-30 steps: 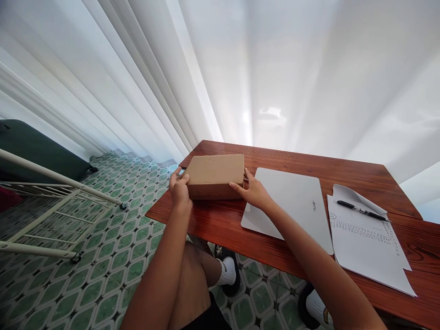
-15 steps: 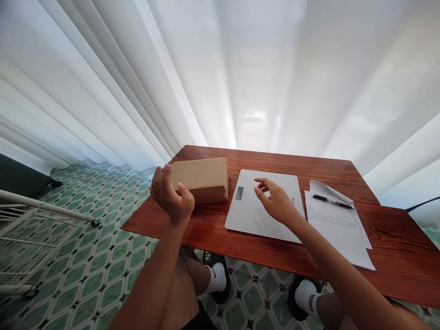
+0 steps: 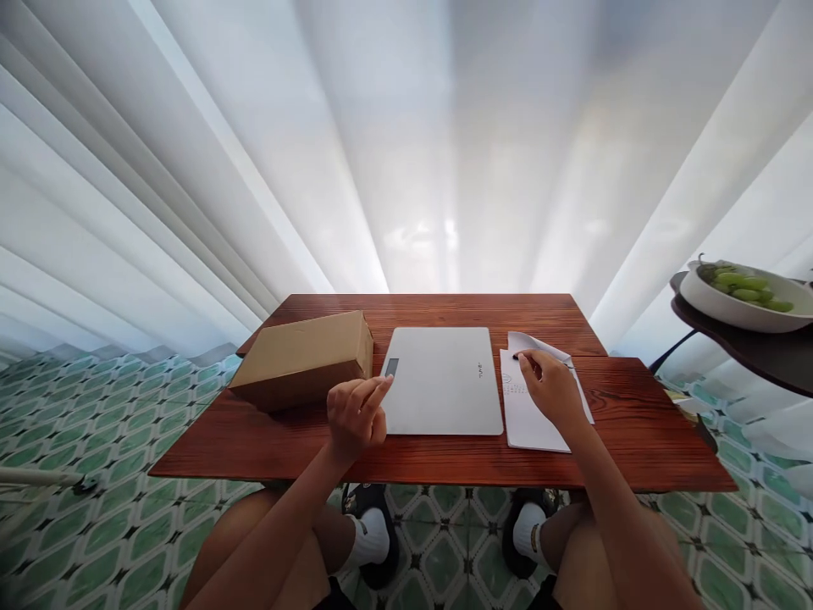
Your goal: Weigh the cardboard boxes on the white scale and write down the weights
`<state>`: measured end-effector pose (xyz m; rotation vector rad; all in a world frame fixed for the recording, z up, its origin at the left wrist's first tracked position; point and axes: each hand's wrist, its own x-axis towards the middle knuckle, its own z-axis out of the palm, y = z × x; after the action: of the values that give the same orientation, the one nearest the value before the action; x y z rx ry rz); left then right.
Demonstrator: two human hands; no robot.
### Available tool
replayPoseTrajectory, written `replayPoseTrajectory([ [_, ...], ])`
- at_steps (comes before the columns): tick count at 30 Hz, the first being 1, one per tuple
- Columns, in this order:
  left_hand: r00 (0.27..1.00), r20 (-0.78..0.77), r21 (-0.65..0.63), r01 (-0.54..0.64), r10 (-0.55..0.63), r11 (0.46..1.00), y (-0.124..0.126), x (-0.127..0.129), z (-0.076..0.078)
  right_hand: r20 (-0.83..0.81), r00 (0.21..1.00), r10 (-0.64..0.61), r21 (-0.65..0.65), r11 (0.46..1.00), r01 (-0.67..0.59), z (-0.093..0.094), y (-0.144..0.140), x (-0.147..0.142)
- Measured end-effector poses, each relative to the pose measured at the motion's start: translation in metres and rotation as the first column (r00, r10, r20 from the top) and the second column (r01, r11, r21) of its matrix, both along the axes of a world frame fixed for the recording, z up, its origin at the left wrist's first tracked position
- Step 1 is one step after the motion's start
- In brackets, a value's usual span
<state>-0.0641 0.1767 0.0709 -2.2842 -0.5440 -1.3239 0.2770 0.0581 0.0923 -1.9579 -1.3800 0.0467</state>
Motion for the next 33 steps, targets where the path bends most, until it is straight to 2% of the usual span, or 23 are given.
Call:
replayPoseTrajectory([
  [2, 0.997, -0.049, 0.01, 0.057, -0.057, 0.998, -0.005, 0.004, -0.002, 0.102, 0.991, -0.086, -0.059, 0.994, 0.093, -0.005, -0.004, 0.017],
  [4, 0.991, -0.092, 0.014, 0.098, -0.096, 0.995, -0.009, 0.009, -0.003, 0.172, 0.98, -0.101, -0.124, 0.985, 0.124, -0.008, -0.006, 0.031],
  [10, 0.956, -0.215, 0.023, 0.208, -0.199, 0.978, -0.03, 0.04, -0.002, 0.248, 0.968, -0.034, -0.246, 0.964, 0.097, -0.017, -0.007, 0.055],
  [16, 0.814, -0.469, 0.045, 0.41, -0.343, 0.911, -0.057, 0.081, -0.002, 0.283, 0.959, 0.026, -0.363, 0.928, 0.082, -0.035, -0.002, 0.072],
  [20, 0.677, -0.62, -0.071, 0.456, -0.397, 0.887, -0.066, 0.11, -0.01, 0.294, 0.955, 0.021, -0.395, 0.913, 0.101, -0.042, 0.001, 0.079],
  [22, 0.603, -0.659, -0.171, 0.461, -0.449, 0.87, -0.07, 0.124, -0.017, 0.301, 0.953, 0.013, -0.399, 0.91, 0.114, -0.043, 0.002, 0.079],
  [24, 0.561, -0.67, -0.257, 0.439, -0.486, 0.861, -0.074, 0.136, -0.026, 0.309, 0.951, 0.015, -0.398, 0.91, 0.115, -0.043, 0.002, 0.078],
  [28, 0.553, -0.601, -0.359, 0.457, -0.577, 0.814, -0.077, 0.149, -0.039, 0.323, 0.946, 0.027, -0.374, 0.922, 0.101, -0.042, 0.003, 0.076],
  [33, 0.536, -0.564, -0.415, 0.474, -0.628, 0.777, -0.076, 0.151, -0.041, 0.324, 0.946, 0.029, -0.325, 0.942, 0.083, -0.044, 0.005, 0.077],
])
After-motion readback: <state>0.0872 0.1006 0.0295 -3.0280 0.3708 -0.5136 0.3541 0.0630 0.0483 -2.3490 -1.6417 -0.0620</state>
